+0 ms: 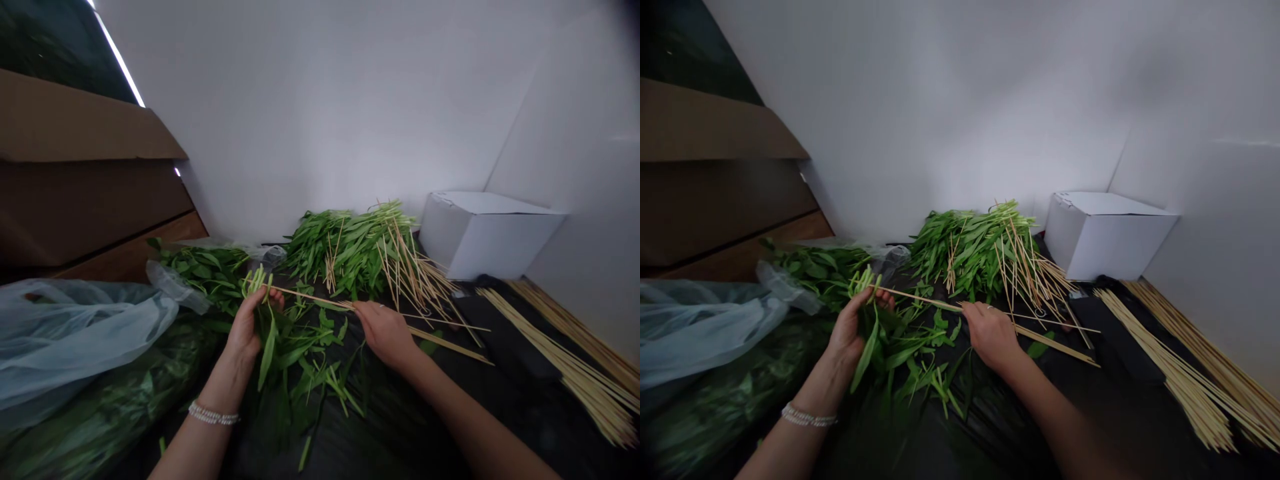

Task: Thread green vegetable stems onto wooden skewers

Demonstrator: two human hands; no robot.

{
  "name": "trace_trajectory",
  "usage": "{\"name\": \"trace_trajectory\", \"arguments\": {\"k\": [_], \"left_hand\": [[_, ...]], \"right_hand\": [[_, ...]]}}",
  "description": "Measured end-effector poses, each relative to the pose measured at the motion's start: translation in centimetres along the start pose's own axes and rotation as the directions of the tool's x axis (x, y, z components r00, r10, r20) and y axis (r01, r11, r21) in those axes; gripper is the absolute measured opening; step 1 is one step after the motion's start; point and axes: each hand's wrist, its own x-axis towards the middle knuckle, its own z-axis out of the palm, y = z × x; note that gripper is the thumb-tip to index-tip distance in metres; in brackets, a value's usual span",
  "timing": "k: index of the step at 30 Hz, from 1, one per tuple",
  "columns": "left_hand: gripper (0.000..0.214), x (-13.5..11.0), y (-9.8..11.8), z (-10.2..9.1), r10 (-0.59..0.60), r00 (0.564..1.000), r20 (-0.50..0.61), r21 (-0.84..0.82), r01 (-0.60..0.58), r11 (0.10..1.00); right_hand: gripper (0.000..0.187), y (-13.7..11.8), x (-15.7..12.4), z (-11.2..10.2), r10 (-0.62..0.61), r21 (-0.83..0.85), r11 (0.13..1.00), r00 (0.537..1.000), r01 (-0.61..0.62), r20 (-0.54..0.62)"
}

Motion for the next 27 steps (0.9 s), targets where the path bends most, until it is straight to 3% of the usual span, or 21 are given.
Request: {"name": "trace_trajectory", "arguments": {"k": [4,7,11,14,19,27], "left_hand": [[0.036,-0.4,-0.5,0.1,0.028,0.999,0.043,0.155,-0.035,0.987],[0.055,-0.8,-1.6,0.3,-0.018,0.98,0.199,0.318,-0.047,0.947],[0.049,-1.4,-3.5,0.4,-0.131,0.877,0.462,0.516,-0.145,0.844],[0.038,-1.6,-5.0,0.0,-0.208,0.793,0.572,0.644,-0.278,0.713],[0.029,-1.4,-6.3,-1.1,-0.267,0.7,0.662,0.734,-0.536,0.417],[0.027,-1.4,-6.1,-1.1,-0.245,0.673,0.698,0.714,-0.629,0.309]], "right_hand": [[0.027,0.9,0.1,0.1,0.118,0.074,0.99,0.993,-0.117,-0.01],[0.027,2.0,0.3,0.3,0.252,0.188,0.955,0.963,-0.231,-0.098],[0.027,3.8,0.5,0.0,0.408,0.29,0.892,0.894,-0.346,-0.188],[0.027,5.7,0.4,-0.6,0.494,0.36,0.844,0.837,-0.398,-0.233],[0.035,10.0,0.3,-2.1,0.617,0.559,0.718,0.752,-0.415,-0.234],[0.039,16.5,1.3,-4.6,0.741,0.765,0.557,0.61,-0.323,-0.282]]}}
